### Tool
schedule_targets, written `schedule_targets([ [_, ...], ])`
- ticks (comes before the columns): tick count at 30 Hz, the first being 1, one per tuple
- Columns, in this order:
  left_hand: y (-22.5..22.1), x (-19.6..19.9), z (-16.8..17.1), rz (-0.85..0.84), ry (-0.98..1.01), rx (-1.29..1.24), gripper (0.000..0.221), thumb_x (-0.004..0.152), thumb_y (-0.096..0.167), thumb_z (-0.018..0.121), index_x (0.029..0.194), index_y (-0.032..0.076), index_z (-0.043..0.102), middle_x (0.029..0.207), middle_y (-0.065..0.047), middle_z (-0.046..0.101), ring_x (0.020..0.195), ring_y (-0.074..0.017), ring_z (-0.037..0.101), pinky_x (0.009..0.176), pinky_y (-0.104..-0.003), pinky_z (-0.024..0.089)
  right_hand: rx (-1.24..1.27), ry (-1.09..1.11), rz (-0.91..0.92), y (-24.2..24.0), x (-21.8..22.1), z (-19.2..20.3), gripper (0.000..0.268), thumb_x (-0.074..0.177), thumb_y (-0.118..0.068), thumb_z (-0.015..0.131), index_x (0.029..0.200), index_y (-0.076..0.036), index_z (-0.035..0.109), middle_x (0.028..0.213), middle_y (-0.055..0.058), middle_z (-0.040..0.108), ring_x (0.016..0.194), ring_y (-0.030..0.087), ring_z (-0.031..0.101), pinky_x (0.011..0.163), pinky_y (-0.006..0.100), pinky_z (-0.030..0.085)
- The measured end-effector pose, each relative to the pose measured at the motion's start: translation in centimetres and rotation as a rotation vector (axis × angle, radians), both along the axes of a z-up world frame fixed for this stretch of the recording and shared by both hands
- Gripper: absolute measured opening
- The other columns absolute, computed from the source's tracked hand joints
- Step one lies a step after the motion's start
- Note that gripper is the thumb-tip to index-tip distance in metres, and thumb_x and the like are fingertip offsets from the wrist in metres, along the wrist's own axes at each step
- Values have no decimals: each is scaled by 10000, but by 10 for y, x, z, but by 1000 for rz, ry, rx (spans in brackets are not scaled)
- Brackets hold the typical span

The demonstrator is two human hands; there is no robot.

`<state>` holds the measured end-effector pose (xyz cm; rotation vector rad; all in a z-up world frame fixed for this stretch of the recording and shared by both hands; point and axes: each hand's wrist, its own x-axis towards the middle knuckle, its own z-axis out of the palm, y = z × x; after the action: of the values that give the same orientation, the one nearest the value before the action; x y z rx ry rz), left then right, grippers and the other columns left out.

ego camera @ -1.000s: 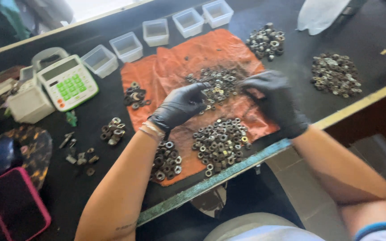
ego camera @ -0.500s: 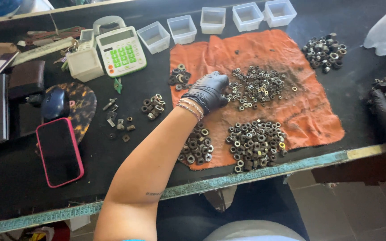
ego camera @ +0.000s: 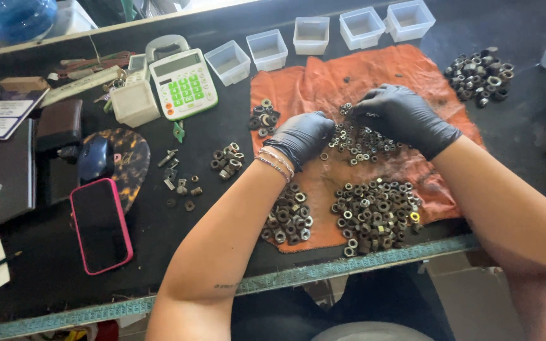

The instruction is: Sorting a large pile of small metal nuts and spacers into organized groups on a workbench.

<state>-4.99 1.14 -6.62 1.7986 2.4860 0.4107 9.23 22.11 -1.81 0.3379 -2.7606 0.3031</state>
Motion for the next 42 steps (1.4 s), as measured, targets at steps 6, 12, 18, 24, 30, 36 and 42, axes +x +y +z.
schedule_targets([
  [6, 7, -10, -12, -48, -39, 30, 198, 868, 112, 644, 948, 277, 718, 985, -95, 712, 960, -360, 744, 840, -464, 641, -248, 33, 84, 9, 14, -2, 136, 957, -116, 717, 1072, -151, 781, 1097, 170, 723, 1063, 453, 664, 888, 518, 532],
  [12, 7, -11, -18, -68, -50, 170, 196, 860, 141, 698, 964, 306, 681, 908, -75, 701, 894, -339, 752, 804, -452, 638, -221, 8, 165, 13, 14, -4, 148, 917, -252, 792, 1038, -166, 782, 1058, 125, 719, 1059, 386, 680, 928, 491, 521],
  [18, 0, -3, 4, -88, -338, 381, 300, 901, 92, 675, 1136, 278, 678, 967, -167, 729, 998, -429, 713, 873, -539, 606, -265, -7, 211, 14, 10, -10, 180, 897, -244, 786, 1055, -157, 777, 1075, 129, 711, 1067, 402, 670, 938, 514, 506],
  [24, -3, 2, 3, -140, -566, 446, 518, 904, 6, 662, 1338, 290, 652, 1055, -90, 756, 1061, -289, 731, 936, -456, 598, -234, -27, 194, 15, 13, -7, 122, 918, -193, 753, 1038, -186, 774, 1058, 114, 717, 1066, 402, 673, 927, 497, 503],
  [30, -4, -7, 1, -67, -209, 267, 534, 880, 68, 723, 1346, 294, 592, 1152, -70, 691, 1076, -338, 698, 970, -471, 582, -165, 24, 113, 41, 14, -10, 109, 967, -183, 751, 1057, -122, 751, 1058, 155, 718, 1028, 425, 672, 899, 504, 516],
  [36, -1, 11, 7, -148, 86, 347, 172, 790, 108, 709, 899, 229, 657, 890, -38, 598, 769, -340, 625, 562, -504, 473, -143, -64, 93, 43, 21, 2, 179, 947, -213, 767, 1123, -197, 794, 1063, 59, 753, 930, 296, 679, 853, 425, 526],
  [42, 4, 3, -8, -117, 168, 323, 146, 816, 96, 718, 878, 194, 629, 869, -62, 593, 742, -341, 635, 526, -486, 505, -213, -103, 196, 39, 21, 14, 212, 947, -152, 745, 1156, -163, 775, 1092, 88, 753, 930, 272, 713, 869, 397, 545],
])
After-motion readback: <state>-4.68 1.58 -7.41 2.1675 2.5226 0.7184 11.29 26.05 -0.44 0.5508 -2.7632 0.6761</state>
